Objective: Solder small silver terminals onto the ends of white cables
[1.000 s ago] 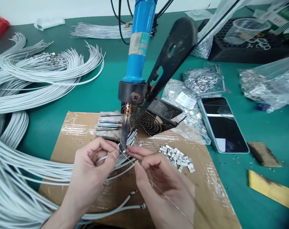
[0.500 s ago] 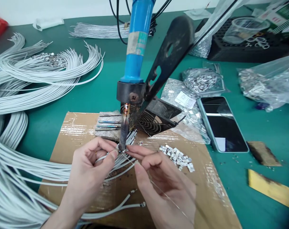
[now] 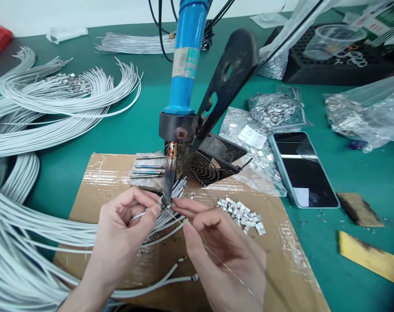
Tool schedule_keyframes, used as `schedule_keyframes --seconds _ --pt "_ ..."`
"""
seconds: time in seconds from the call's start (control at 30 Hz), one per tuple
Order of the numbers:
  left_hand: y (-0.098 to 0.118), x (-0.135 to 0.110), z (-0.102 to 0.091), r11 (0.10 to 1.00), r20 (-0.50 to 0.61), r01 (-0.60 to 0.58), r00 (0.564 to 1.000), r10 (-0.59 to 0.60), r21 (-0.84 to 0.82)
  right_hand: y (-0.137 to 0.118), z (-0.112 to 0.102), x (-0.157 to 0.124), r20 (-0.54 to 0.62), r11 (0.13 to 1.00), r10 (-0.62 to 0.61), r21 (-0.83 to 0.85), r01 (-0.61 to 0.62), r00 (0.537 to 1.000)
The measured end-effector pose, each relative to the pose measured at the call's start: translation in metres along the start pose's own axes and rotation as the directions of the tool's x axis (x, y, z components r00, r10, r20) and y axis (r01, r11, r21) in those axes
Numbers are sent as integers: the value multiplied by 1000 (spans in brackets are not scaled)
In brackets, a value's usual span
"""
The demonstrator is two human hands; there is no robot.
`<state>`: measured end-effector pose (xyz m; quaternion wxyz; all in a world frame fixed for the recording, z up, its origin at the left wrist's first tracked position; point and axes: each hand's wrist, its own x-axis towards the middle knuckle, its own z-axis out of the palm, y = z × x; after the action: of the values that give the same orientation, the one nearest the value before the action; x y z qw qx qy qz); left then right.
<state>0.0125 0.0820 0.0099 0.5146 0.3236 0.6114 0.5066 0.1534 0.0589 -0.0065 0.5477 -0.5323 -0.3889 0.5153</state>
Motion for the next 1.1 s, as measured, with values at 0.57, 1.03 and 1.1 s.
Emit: schedule_keyframes --seconds 0.57,1.03,1.1 --pt "-2 0 -1 1000 -1 -18 1000 18 11 2 1 0 3 1000 -18 -3 18 1000" --pt "-3 0 -3 1000 6 -11 1000 11 9 1 3 2 -7 997 -71 -37 71 997" --pt "-4 0 -4 1000 5 -13 1000 13 12 2 3 2 -11 996 -81 -32 80 997"
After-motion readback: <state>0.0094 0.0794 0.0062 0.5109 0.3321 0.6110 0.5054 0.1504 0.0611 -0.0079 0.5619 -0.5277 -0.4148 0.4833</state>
